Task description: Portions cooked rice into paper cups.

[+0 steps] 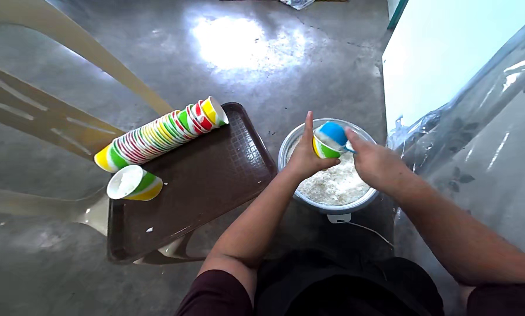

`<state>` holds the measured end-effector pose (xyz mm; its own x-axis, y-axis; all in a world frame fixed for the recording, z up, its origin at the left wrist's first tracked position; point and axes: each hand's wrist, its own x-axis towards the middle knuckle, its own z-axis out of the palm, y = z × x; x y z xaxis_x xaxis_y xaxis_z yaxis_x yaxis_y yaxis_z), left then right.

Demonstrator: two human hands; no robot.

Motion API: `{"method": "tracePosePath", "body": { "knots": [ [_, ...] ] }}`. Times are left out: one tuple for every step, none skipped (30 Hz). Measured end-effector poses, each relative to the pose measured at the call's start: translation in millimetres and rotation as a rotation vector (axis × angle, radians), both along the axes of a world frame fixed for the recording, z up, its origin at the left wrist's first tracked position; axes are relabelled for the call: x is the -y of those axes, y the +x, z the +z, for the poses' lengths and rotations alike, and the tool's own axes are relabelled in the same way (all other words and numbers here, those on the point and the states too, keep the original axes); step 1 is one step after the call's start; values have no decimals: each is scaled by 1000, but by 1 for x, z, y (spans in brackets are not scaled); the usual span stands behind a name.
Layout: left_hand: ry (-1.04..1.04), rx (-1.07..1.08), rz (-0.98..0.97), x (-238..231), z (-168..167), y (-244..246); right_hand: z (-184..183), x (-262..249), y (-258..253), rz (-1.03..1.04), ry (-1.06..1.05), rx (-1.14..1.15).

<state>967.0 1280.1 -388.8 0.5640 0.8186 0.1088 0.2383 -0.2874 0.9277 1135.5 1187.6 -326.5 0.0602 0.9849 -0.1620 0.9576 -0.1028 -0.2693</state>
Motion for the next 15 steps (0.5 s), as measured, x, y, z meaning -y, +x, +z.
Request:
{"method": "tracePosePath", "body": {
  "knots": [
    [37,35,16,1,-8,5,-3,2,-5,63,31,136],
    [71,74,35,2,-17,8,-7,4,-6,118,69,225],
    [104,119,58,3,-26,10,-12,6,-5,152,123,266],
    [135,166,86,5,-33,11,-18,7,-1,169,200,267],
    [169,216,106,5,-40,13,-24,9,2,179,281,244],
    [211,247,126,6,-46,14,-30,11,5,178,342,202],
    [240,259,142,7,-51,13,-35,12,6,170,400,145],
    [251,260,153,9,-55,13,-39,13,8,159,455,87],
    [259,269,159,9,-61,13,-41,14,7,142,427,55],
    [276,278,167,9,-67,14,-43,14,6,126,339,44],
    [303,287,169,8,-72,14,-46,15,5,118,297,25],
    [323,289,168,6,-77,15,-48,15,6,106,304,-13],
    [326,290,174,4,-80,14,-47,13,9,71,301,-68],
    [311,280,187,4,-84,11,-46,11,12,7,265,-120],
    [284,273,205,7,-90,7,-48,7,18,-67,202,-154]
  ]
}}
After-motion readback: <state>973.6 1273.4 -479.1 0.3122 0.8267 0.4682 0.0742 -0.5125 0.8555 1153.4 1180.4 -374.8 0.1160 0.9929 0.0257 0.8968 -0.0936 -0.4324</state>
